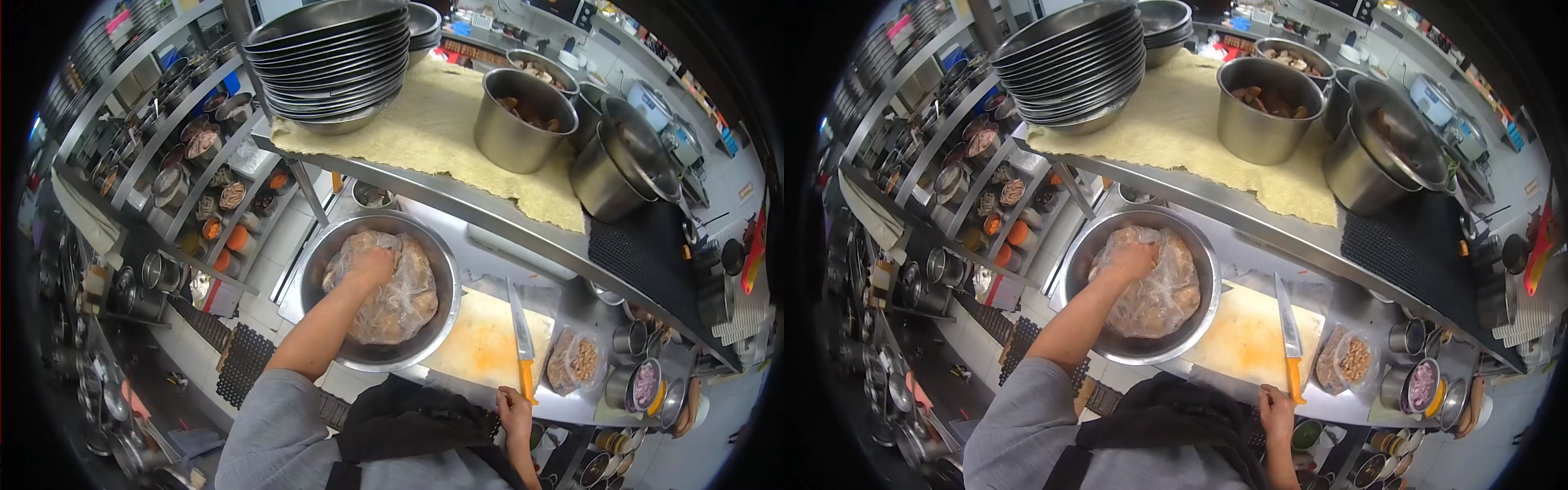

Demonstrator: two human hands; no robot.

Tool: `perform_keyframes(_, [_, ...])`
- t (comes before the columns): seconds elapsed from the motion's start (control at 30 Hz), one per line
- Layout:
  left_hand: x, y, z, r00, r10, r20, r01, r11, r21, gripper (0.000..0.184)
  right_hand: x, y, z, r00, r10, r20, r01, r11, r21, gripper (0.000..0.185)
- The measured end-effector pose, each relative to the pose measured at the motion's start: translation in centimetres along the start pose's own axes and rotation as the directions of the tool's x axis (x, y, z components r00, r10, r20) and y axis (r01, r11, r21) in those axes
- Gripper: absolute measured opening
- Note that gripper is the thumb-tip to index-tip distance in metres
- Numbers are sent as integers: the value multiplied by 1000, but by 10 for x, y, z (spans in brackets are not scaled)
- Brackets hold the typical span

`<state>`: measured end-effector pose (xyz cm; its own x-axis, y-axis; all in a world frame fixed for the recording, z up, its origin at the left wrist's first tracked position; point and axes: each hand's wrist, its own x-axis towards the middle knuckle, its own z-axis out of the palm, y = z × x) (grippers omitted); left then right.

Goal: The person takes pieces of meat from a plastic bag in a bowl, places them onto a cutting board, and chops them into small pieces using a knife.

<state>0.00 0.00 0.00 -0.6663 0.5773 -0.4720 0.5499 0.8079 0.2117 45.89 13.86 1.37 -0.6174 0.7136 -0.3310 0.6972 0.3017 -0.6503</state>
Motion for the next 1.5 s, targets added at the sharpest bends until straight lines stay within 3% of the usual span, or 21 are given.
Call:
perform_keyframes(0.07, [-43, 11, 3, 982, 146, 122, -156, 985, 68, 59, -44, -11, -18, 1000, -8, -25, 6, 997, -75, 20])
perform_keyframes(0.1, [3, -28, -66, 993, 122, 3, -120, 974, 191, 59, 39, -34, 60, 991, -103, -84, 108, 993, 50, 20])
perform_keyframes(0.27, [-60, 9, -42, 977, 106, 184, -129, 985, 117, 77, 5, -8, 48, 994, -109, -5, 109, 992, -69, 19])
perform_keyframes(0.4, [-87, 14, -25, 981, 118, 152, -132, 987, 86, 87, 13, -29, 35, 996, -81, -26, 79, 995, -67, 21])
perform_keyframes(0.47, [-103, 23, -8, 910, 320, 261, -362, 923, 129, 77, 15, -27, 33, 997, -68, -39, 65, 994, -88, 21])
perform_keyframes(0.5, [-108, 24, 3, 911, 318, 264, -361, 923, 134, 77, 17, -23, 33, 997, -54, -63, 50, 997, -55, 21])
perform_keyframes(0.57, [-105, 20, 25, 898, 435, 62, -438, 874, 210, 61, 15, -13, 40, 996, -30, -90, 30, 1000, -4, 21])
perform_keyframes(0.6, [-103, 17, 25, 896, 439, 67, -442, 869, 221, 61, 13, -10, 44, 990, -77, -119, 78, 997, -2, 20])
perform_keyframes(0.67, [-98, 8, 22, 902, 389, -187, -392, 920, 22, 42, 8, -8, 45, 987, -103, -125, 98, 994, -43, 20])
perform_keyframes(0.9, [-76, -8, -43, 834, 287, -471, -331, 944, -11, 21, -11, -12, 59, 995, -94, -22, 93, 995, -21, 16])
perform_keyframes(0.97, [-79, 8, -55, 711, 237, -662, -282, 959, 41, 20, -9, -10, 56, 995, -89, -37, 88, 996, -18, 16])
perform_keyframes(1.07, [-78, 25, -66, 601, 351, -718, -255, 936, 244, 23, 3, 4, 53, 995, -79, -67, 77, 997, -27, 17])
perform_keyframes(1.13, [-68, 25, -57, 586, 470, -660, -400, 876, 268, 24, 0, -5, 46, 991, -54, -119, 51, 998, -29, 19])
perform_keyframes(1.17, [-38, 6, -27, 634, 524, -569, -508, 837, 204, 20, 1, -2, 45, 976, 1, -218, 1, 1000, 8, 19])
perform_keyframes(1.2, [-44, 14, -27, 716, 535, -448, -515, 838, 178, 15, 0, 7, 50, 980, -74, -184, 61, 995, -78, 22])
perform_keyframes(1.23, [-47, 17, -26, 668, 656, -351, -588, 754, 292, 13, 3, 17, 52, 979, -142, -146, 116, 978, -171, 25])
perform_keyframes(1.27, [-34, 3, -5, 583, 712, -392, -657, 697, 287, 12, 8, 26, 51, 980, -143, -136, 120, 979, -163, 25])
perform_keyframes(1.3, [-32, -1, 6, 572, 723, -389, -686, 681, 257, 12, 4, 32, 55, 985, -138, -104, 122, 982, -146, 26])
perform_keyframes(1.33, [-21, -14, 12, 706, 696, -131, -637, 705, 312, 15, 0, 37, 62, 980, -73, -185, 53, 992, -111, 26])
perform_keyframes(1.43, [-32, -4, 8, 684, 722, -108, -676, 682, 279, 18, -6, 46, 68, 987, -54, -152, 35, 991, -126, 26])
perform_keyframes(1.5, [-36, -8, 11, 658, 660, -363, -622, 748, 231, 19, -8, 49, 78, 996, -34, -86, 26, 995, -94, 26])
